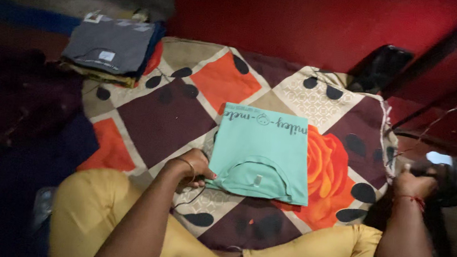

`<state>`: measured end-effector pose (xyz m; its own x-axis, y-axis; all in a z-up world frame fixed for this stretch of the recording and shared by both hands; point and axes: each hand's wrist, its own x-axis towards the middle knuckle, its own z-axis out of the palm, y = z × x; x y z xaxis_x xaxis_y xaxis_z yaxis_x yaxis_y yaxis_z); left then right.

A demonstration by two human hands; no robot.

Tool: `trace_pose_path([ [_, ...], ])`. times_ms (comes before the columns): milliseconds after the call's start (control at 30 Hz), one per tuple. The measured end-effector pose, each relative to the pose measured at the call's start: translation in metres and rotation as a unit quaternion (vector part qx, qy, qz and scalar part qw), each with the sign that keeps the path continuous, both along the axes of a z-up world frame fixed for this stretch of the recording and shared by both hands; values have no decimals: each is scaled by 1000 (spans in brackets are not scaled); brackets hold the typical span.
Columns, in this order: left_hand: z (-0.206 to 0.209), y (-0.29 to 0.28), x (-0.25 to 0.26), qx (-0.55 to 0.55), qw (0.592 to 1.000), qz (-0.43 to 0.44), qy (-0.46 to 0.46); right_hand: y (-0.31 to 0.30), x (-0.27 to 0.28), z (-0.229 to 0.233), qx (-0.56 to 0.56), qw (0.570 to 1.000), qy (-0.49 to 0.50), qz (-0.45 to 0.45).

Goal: The person irons a light green t-shirt laid out on a patterned bedspread, then folds it neatly. The person uses an electric iron to smooth the fabric and folds the shirt into a compact rectangle.

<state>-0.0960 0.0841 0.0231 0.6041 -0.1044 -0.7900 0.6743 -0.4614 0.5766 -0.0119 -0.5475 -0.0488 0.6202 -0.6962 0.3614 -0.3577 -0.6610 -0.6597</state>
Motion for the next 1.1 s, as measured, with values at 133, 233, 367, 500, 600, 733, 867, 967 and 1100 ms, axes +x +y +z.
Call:
trace_pose_path([
  [133,3,-3,-12,11,999,-19,-27,25,-15,15,11,1000,-14,3],
  [233,18,-7,-14,132,982,-87,-100,67,-28,55,47,998,-33,40],
  [367,42,-6,-23,288,927,-165,-178,150,-66,128,226,914,-193,276],
  [500,43,17,-21,292,925,-127,-208,232,-93,180,413,798,-211,386],
  [600,32,49,-8,231,928,-73,-283,282,-88,183,443,791,-115,405],
  [733,14,63,2,79,922,130,-357,357,-78,153,345,812,-45,469],
  [867,18,49,15,-96,855,283,-424,442,-79,134,383,841,124,362],
  [967,32,48,19,11,883,256,-394,481,-74,130,340,841,166,388],
  [1100,57,44,18,21,876,247,-414,497,-28,115,296,846,89,435],
])
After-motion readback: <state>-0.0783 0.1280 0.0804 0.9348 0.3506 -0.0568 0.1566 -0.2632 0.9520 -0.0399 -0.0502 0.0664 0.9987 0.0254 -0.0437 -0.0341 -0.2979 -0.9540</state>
